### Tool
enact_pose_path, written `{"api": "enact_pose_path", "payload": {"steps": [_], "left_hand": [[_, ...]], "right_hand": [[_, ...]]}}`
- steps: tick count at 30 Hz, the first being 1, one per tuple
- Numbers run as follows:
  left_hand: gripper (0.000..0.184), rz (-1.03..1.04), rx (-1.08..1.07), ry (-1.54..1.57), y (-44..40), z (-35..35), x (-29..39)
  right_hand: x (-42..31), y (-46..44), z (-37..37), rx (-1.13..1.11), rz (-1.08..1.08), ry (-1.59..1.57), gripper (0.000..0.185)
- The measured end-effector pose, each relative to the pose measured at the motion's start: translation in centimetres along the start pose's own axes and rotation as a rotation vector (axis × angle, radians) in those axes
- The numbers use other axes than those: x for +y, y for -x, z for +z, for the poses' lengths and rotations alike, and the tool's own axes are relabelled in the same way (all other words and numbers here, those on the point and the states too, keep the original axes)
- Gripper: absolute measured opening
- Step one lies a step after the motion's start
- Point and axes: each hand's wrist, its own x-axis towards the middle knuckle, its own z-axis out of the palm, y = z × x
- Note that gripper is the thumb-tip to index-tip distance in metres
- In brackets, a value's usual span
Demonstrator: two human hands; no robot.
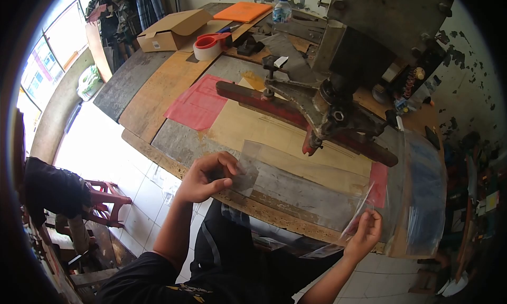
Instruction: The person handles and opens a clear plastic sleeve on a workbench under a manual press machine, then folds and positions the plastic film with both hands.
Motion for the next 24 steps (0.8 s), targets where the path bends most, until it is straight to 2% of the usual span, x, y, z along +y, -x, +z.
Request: {"api": "enact_pose_path", "payload": {"steps": [1,5,7,8,10,14,16,23,24], "left_hand": [[0.023,-0.085,0.012,0.014,0.1,0.1,0.1],[0.023,-0.165,0.02,-0.032,0.0,0.3,1.2],[0.03,-0.207,0.032,-0.042,0.0,0.4,1.3],[0.03,-0.206,0.031,-0.042,-0.1,0.5,0.9],[0.026,0.04,0.072,-0.073,-0.3,0.6,-0.5],[0.019,-0.002,0.024,-0.185,-0.1,0.1,0.0],[0.016,-0.128,0.023,-0.181,-0.1,0.3,0.9],[0.019,-0.086,0.004,-0.128,-0.1,0.1,0.5],[0.025,-0.046,-0.043,-0.165,-0.1,-0.2,0.2]], "right_hand": [[-0.2,0.1,0.0,-0.018,-0.016,0.015,0.022],[-0.9,0.5,-0.1,-0.074,0.015,-0.009,0.024],[-0.5,0.6,-0.2,-0.072,0.002,-0.011,0.027],[-0.3,0.6,-0.2,-0.071,0.002,-0.011,0.027],[-0.1,0.5,-0.4,-0.096,-0.036,-0.007,0.033],[-1.2,0.7,-0.6,-0.179,0.051,-0.083,0.042],[-2.1,0.6,-0.5,-0.235,0.119,-0.146,0.049],[-1.6,0.4,-0.6,-0.219,0.099,-0.179,0.047],[-1.7,0.4,-0.6,-0.228,0.096,-0.183,0.044]]}}
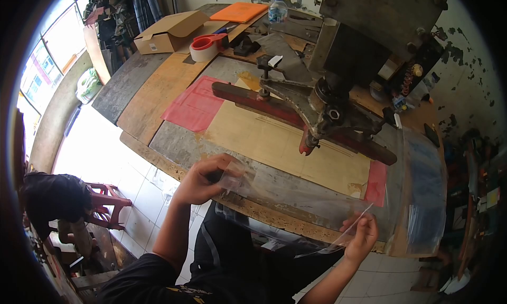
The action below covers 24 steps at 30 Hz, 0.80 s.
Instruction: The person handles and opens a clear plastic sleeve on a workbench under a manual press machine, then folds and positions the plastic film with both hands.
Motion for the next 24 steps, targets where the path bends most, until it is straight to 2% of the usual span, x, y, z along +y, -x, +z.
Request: {"api": "enact_pose_path", "payload": {"steps": [2,4,5,7,8,11,13,14,16,17,20,21,24], "left_hand": [[0.032,0.043,-0.043,-0.038,0.2,0.2,-0.6],[0.036,-0.04,0.086,0.282,0.6,1.2,-0.8],[0.036,-0.041,0.085,0.283,0.4,1.3,-0.5],[0.054,-0.055,0.061,0.456,0.0,1.4,0.5],[0.054,-0.055,0.06,0.458,0.0,1.3,0.7],[0.046,-0.101,-0.036,0.358,-0.3,0.5,0.6],[0.036,0.101,-0.125,0.116,-0.7,0.0,-0.4],[0.036,0.104,-0.137,0.124,-0.7,0.2,-0.4],[0.023,-0.009,-0.011,0.352,-0.4,0.7,0.1],[0.023,0.005,0.0,0.335,-0.4,0.7,0.1],[0.019,0.048,0.015,0.293,-0.5,0.4,0.1],[0.014,-0.026,0.028,0.321,-0.3,0.4,0.1],[0.011,0.008,0.002,0.304,-0.4,0.3,-0.2]], "right_hand": [[0.1,0.0,-0.1,-0.009,-0.002,-0.002,0.041],[0.5,0.1,-0.3,0.02,-0.036,-0.034,0.035],[0.7,0.1,-0.3,0.021,-0.035,-0.033,0.035],[0.8,0.2,-0.4,0.03,-0.042,-0.059,0.033],[0.7,0.2,-0.4,0.031,-0.042,-0.058,0.033],[0.4,0.2,-0.4,-0.007,-0.042,-0.039,0.032],[0.3,0.1,-0.5,-0.084,-0.032,-0.032,0.035],[0.2,0.1,-0.4,-0.071,-0.032,-0.026,0.035],[-0.2,0.1,0.1,-0.07,-0.006,-0.045,0.043],[-0.8,0.1,0.8,-0.064,-0.033,-0.067,0.051],[-1.3,0.1,1.2,-0.076,-0.076,-0.079,0.055],[-1.2,0.2,1.2,-0.061,-0.065,-0.076,0.05],[-0.5,0.1,-0.3,-0.142,0.0,-0.033,0.046]]}}
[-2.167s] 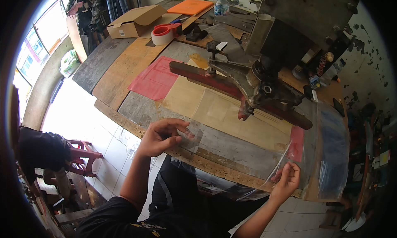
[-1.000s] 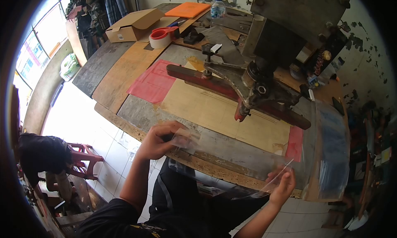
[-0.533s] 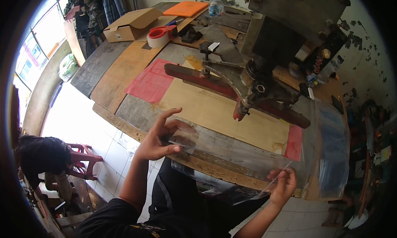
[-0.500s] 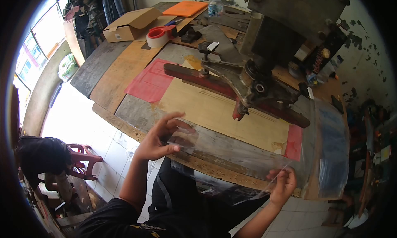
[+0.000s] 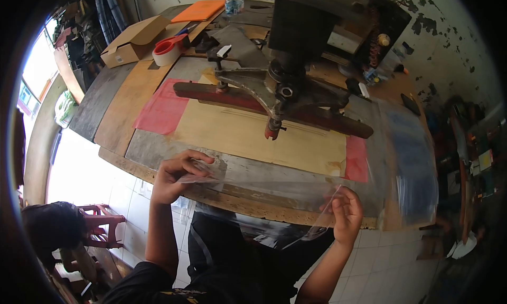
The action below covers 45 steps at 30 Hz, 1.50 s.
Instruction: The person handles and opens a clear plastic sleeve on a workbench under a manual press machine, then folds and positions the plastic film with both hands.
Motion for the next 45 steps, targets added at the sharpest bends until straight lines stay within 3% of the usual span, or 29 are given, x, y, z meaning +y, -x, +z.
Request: {"api": "enact_pose_path", "payload": {"steps": [4,6,10,13,18,24,28,36,41,45], "left_hand": [[0.009,0.042,-0.041,0.01,0.0,0.0,0.0],[0.021,0.036,-0.011,0.134,0.2,0.1,-0.5],[0.03,0.008,-0.002,0.039,0.3,0.1,0.0],[0.021,-0.038,-0.018,0.105,0.9,0.4,0.9],[0.018,-0.181,-0.068,-0.241,2.7,-0.3,2.4],[0.013,-0.012,0.029,-0.329,3.2,0.7,2.6],[0.011,-0.01,0.076,-0.408,3.6,0.8,2.7],[0.02,-0.122,0.099,-0.016,4.7,1.4,1.5],[0.026,-0.078,0.097,0.009,4.1,2.0,2.0],[0.042,-0.105,0.125,0.01,3.7,2.6,2.1]], "right_hand": [[0.0,-0.1,-0.5,-0.016,0.018,-0.007,0.046],[0.5,-0.2,-0.9,-0.104,-0.078,-0.115,0.046],[0.2,0.0,-1.1,-0.075,-0.072,-0.076,0.047],[-1.4,0.1,-1.3,-0.09,-0.111,-0.049,0.047],[-4.6,0.4,-1.3,-0.135,-0.259,0.098,0.031],[-5.5,0.6,-0.4,0.042,-0.359,0.298,0.026],[-5.6,0.8,-0.1,0.026,-0.371,0.301,0.023],[-6.2,0.4,-0.1,-0.155,-0.157,0.084,0.011],[-5.7,0.1,0.4,-0.112,-0.106,0.085,0.013],[-5.3,-0.6,0.1,-0.13,-0.066,0.133,0.017]]}}
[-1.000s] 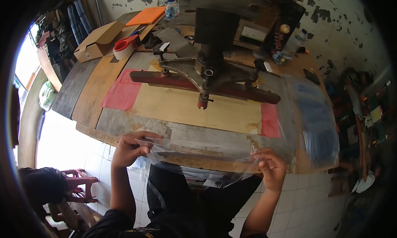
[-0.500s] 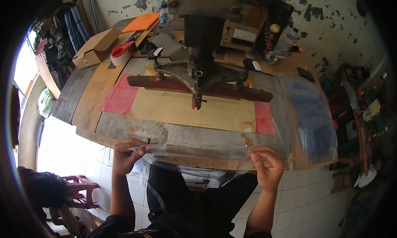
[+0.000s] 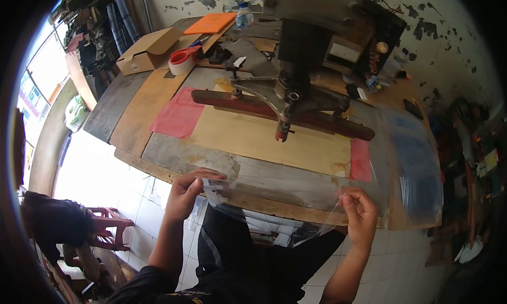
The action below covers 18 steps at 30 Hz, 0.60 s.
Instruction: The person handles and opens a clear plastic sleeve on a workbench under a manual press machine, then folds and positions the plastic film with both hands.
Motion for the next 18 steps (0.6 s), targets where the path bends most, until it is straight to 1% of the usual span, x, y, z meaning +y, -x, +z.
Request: {"api": "enact_pose_path", "payload": {"steps": [1,2,6,8,9,11,12,14,18], "left_hand": [[0.048,-0.032,0.025,0.001,-0.1,0.1,0.0],[0.042,-0.062,0.014,0.063,-0.1,0.1,0.1],[0.039,-0.075,-0.023,0.037,-0.5,0.3,0.6],[0.035,-0.158,-0.012,0.087,-0.4,0.6,0.8],[0.035,-0.157,-0.011,0.088,-0.4,0.7,0.9],[0.029,-0.197,-0.009,0.078,-0.5,0.9,1.1],[0.029,-0.193,-0.007,0.079,-0.6,0.9,1.0],[0.024,-0.114,-0.037,0.093,-0.6,1.0,0.6],[0.025,-0.102,-0.036,0.054,-0.6,1.0,0.6]], "right_hand": [[0.1,-0.1,-0.1,-0.011,-0.009,0.029,0.018],[-0.1,-0.1,0.0,-0.012,0.009,0.03,0.019],[0.3,-0.1,-0.1,-0.007,0.011,0.029,0.02],[0.1,-0.1,-0.1,0.026,0.071,0.038,0.02],[0.3,-0.2,-0.1,0.025,0.07,0.039,0.02],[0.8,-0.4,-0.3,0.06,0.068,0.03,0.018],[0.9,-0.4,-0.4,0.058,0.064,0.031,0.018],[1.1,-0.6,-0.6,0.067,0.123,0.008,0.017],[0.9,-0.7,-0.1,0.085,0.13,0.013,0.017]]}}
